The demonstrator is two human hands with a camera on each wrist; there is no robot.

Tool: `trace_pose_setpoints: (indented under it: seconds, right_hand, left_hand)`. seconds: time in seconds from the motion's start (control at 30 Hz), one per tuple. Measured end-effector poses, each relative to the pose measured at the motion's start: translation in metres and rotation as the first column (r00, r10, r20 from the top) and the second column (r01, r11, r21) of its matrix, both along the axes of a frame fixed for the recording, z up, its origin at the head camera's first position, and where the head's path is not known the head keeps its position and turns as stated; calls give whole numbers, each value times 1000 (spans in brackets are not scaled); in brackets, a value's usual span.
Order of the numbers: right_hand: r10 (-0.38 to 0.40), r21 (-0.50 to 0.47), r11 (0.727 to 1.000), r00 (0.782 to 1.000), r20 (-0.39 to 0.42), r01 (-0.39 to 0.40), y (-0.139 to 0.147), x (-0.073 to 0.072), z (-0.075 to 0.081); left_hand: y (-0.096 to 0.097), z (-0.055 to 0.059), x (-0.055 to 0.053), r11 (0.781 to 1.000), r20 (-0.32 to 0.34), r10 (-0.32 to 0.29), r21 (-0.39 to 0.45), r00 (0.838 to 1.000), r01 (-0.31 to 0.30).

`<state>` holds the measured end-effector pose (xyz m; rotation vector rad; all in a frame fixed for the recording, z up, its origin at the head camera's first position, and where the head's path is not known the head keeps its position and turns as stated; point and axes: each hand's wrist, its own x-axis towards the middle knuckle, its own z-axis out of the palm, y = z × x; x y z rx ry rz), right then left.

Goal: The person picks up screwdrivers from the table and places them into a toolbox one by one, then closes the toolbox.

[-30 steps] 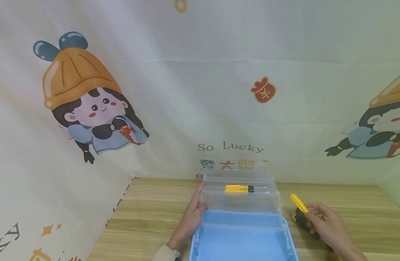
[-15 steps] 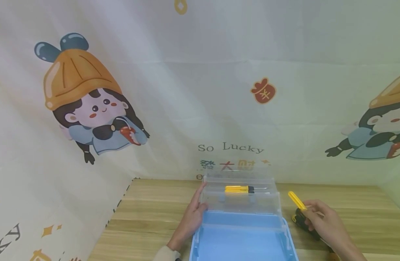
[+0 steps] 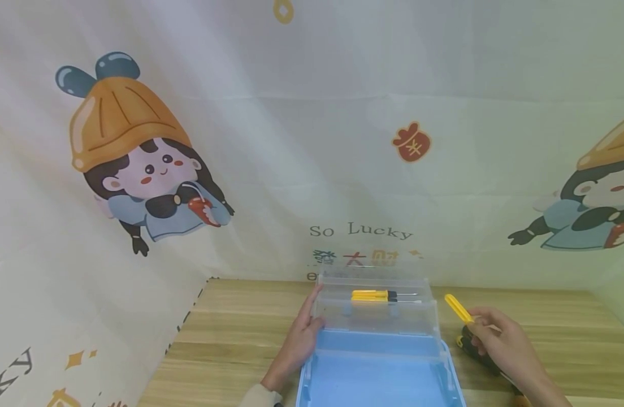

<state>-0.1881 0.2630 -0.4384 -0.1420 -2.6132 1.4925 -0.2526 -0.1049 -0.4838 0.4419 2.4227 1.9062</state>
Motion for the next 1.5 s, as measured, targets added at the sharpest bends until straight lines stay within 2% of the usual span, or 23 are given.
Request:
trace_pose_setpoints:
  seconds: [0.67,0.87,1.2,1.5]
  right_hand:
    - [19,-13,1000,1000,-11,-19,-8,-8,10]
    - [15,-16,1000,1000,-6,-15,-9,-9,12]
    - [7,-26,1000,996,-89,-10,-8,-13,17]
    - [35,-18,999,997,-73,-37,-6,-14,23]
  left_hand:
    - [0,1,1,1000,9,-10,16,1000,10]
    - [0,0,0,998,30,-34,51,999,32]
    - [0,0,1,998,35,-37,61,999,34]
    - [-1,1,1,999,18,-25,36,1000,25]
